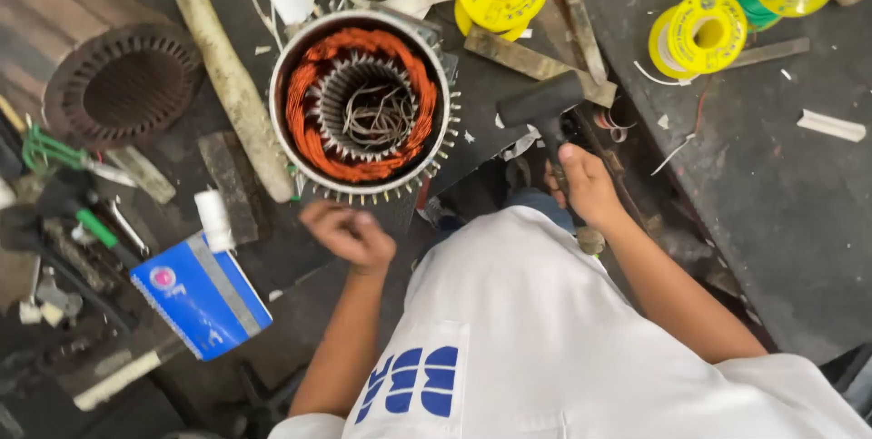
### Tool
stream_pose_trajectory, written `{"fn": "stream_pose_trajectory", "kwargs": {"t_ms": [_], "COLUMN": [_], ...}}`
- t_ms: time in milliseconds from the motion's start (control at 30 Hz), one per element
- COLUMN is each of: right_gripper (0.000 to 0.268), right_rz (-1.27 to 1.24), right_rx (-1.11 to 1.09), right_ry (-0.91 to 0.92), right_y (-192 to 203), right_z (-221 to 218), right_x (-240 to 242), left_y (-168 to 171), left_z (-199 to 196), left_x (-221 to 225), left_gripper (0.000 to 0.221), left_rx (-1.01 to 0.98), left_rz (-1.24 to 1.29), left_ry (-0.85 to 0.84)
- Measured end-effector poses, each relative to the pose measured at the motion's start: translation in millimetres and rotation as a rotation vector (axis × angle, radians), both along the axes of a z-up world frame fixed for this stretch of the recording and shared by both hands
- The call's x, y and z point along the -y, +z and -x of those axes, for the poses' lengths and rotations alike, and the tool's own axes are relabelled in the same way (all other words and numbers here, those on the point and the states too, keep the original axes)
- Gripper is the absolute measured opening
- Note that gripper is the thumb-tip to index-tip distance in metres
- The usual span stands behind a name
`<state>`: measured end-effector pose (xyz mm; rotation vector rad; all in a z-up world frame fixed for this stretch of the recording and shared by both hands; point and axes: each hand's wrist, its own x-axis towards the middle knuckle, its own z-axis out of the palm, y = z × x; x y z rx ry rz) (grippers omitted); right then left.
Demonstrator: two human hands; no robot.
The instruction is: Shaping the copper wire windings inside an electric motor stator using a rubber mallet and a wooden block wedge.
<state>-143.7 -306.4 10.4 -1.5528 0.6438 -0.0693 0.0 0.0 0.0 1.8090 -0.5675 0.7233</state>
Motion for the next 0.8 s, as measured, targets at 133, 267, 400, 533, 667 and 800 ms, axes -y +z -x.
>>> {"fn": "stream_pose_trajectory", "kwargs": {"t_ms": [133,267,400,533,667,800], "right_gripper": [0.046,0.032,0.031,0.036,0.033,0.033], "right_rz": [-0.008,0.123,0.403,0.435,0.401,0.406], "right_rx": [0.017,0.043,0.247,0.332,0.322,0.232], "right_ry": [0.093,0.207,0.442,0.48,0.472,0.363], "right_y": [-6.8,-5.1,26.1,65.6,28.8,-18.1], "right_z": [9.1,9.2,-13.6,-24.0,-0.9,37.4], "right_x": [21.9,42.6,62.0,69.6,99.6,131.6], "left_y": [4.7,20.4,-45.9,-11.9,-14.3,13.7], "left_z": [35.7,46.4,61.2,64.1,72.1,57.9], "left_x": [37.8,110.4,198.7,243.6,252.0,247.7], "left_gripper": [0.009,0.031,0.047,0.031,0.034,0.051], "left_rx": [0.058,-0.563,-1.098,-0.963,-1.052,-1.064], "left_rz": [-0.052,-0.235,0.235,0.208,0.07,-0.604], "left_ry": [-0.297,-0.653,-0.82,-0.642,-0.686,-0.772]}}
